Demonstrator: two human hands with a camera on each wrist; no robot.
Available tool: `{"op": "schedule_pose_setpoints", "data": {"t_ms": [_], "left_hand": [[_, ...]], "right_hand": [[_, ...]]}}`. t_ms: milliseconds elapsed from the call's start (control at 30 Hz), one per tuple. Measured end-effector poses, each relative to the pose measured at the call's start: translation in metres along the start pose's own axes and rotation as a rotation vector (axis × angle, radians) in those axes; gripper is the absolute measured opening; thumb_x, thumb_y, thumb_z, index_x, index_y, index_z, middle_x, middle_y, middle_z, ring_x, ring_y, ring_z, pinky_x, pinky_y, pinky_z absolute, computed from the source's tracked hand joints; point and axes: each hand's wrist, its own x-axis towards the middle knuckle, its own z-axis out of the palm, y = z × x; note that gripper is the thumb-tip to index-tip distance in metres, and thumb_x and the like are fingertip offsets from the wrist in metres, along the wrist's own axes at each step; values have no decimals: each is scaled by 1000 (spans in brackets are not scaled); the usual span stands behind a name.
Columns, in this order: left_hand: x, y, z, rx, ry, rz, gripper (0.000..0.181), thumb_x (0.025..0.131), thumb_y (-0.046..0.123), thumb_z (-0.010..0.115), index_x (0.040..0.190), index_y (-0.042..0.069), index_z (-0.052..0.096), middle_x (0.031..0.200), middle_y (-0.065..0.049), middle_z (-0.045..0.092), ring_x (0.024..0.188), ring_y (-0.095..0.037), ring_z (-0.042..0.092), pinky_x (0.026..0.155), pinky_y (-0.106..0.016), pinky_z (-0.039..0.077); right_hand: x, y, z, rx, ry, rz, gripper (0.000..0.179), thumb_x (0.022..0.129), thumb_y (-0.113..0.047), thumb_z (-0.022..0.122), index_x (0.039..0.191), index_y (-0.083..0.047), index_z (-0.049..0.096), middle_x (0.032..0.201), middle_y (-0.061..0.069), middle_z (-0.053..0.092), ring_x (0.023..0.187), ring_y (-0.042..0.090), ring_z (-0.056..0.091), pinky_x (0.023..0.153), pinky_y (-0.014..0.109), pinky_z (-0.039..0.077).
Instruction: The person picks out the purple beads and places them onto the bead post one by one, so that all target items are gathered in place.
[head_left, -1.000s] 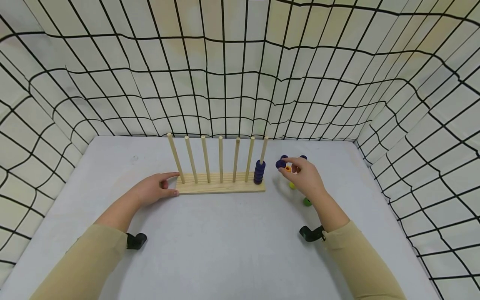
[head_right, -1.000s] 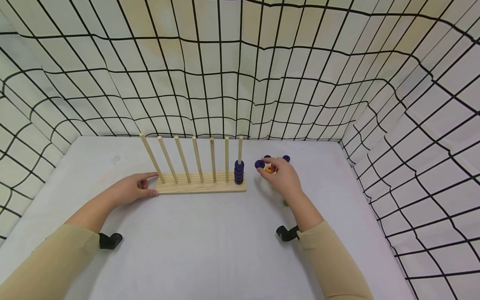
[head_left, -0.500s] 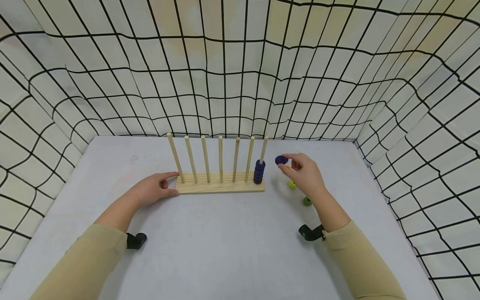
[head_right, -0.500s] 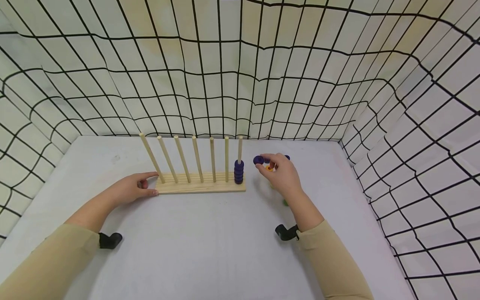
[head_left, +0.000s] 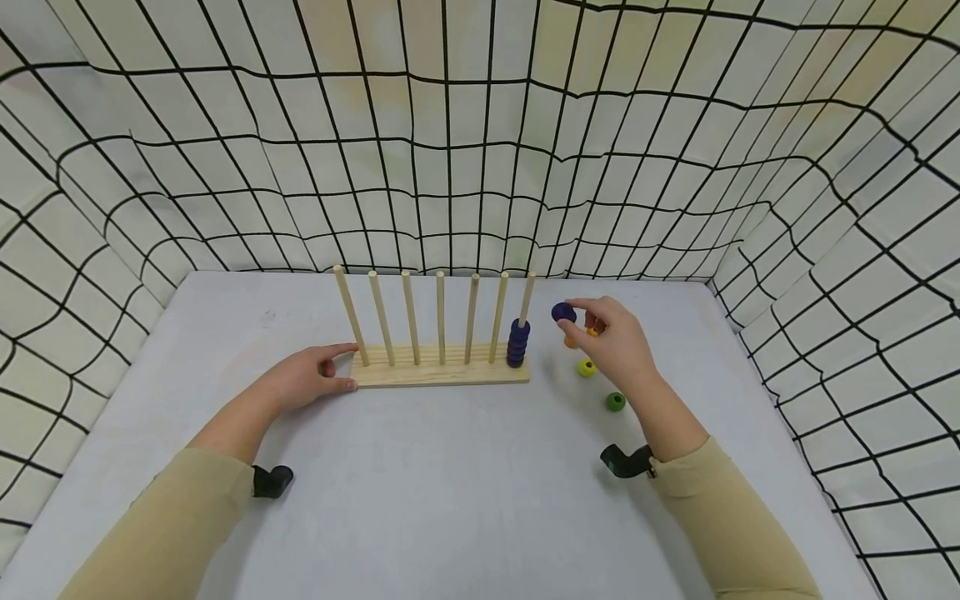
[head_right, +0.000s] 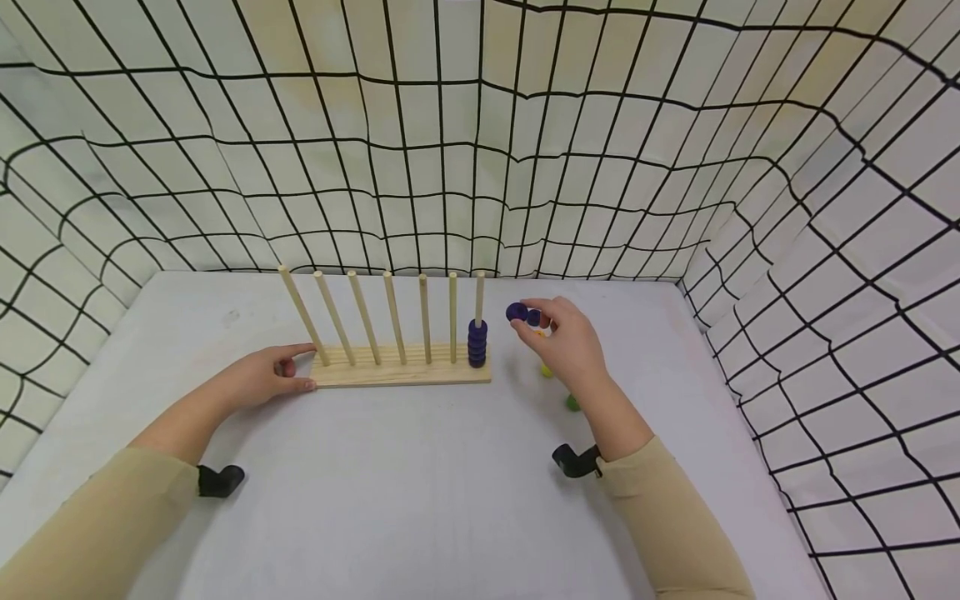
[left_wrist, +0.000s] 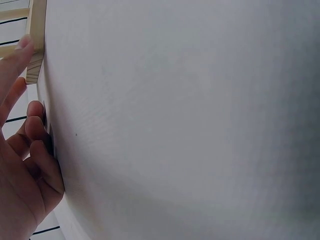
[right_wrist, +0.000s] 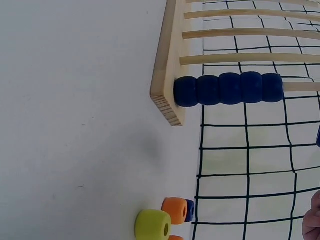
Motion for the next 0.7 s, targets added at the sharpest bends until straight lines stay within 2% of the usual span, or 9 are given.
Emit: {"op": "schedule_pose_setpoints", "data": {"t_ms": [300, 700], "left_hand": [[1, -1, 0, -5, 10, 7, 75, 89, 43, 72, 151, 12, 42, 87, -6, 49, 76, -21, 44, 69, -37, 34], [-1, -1, 1, -4, 16, 9, 75, 89, 43, 73, 151, 12, 43, 87, -6, 49, 75, -20, 44, 68, -36, 34]], "right_hand": [[0, -12, -10, -20, 14, -20, 42, 94, -37, 68, 130, -16, 66, 91, 12, 52, 81, 23, 43, 67, 37, 35], [4, -22, -21, -21, 28, -38, 42, 94, -38, 68, 131, -18, 66, 92, 9, 51, 80, 23, 44, 66, 37, 36]]}}
